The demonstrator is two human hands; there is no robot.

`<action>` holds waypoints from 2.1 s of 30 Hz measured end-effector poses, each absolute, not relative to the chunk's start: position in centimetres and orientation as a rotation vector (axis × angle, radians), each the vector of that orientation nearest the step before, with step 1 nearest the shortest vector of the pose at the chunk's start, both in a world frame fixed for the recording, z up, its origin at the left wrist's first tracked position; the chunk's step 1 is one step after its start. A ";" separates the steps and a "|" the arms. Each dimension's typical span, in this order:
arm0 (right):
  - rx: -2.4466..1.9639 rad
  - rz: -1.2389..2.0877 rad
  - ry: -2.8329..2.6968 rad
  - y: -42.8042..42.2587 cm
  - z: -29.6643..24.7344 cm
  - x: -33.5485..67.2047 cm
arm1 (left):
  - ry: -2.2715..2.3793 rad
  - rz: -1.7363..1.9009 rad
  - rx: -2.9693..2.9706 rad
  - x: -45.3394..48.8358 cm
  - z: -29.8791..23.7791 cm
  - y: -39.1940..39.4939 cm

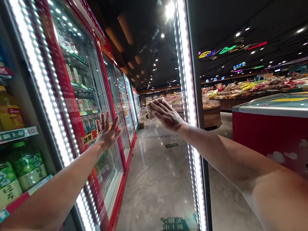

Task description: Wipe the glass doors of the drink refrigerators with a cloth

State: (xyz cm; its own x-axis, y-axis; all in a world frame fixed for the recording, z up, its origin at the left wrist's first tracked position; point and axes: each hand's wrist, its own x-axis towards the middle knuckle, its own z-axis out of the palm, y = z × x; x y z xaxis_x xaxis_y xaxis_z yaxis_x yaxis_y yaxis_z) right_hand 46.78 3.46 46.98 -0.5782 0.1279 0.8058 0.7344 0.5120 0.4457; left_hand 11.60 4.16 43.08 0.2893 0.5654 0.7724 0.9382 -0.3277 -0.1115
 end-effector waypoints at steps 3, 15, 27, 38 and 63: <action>-0.809 -1.024 -1.828 3.5 50.4 46.8 | -1.349 -0.858 -2.007 11.5 43.1 4.2; -0.667 -1.046 -2.202 3.7 48.9 42.1 | -1.292 -0.879 -2.037 10.9 43.3 3.9; -0.684 -1.047 -2.116 4.5 49.6 36.7 | -1.186 -0.798 -2.050 8.9 44.0 3.2; -0.803 -0.976 -1.890 5.2 50.5 34.5 | -1.375 -0.978 -1.953 3.9 46.1 4.6; -0.760 -0.972 -1.904 6.9 52.1 25.6 | -1.380 -0.965 -2.001 -1.9 46.7 5.1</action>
State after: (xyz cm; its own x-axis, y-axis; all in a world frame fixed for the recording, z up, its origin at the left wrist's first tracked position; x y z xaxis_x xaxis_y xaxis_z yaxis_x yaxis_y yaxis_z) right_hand 25.63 6.88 52.07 -0.4585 0.1339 0.8786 0.7900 0.5143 0.3339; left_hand -1.87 5.12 46.67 0.2272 0.5672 0.7916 0.9382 -0.3454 -0.0219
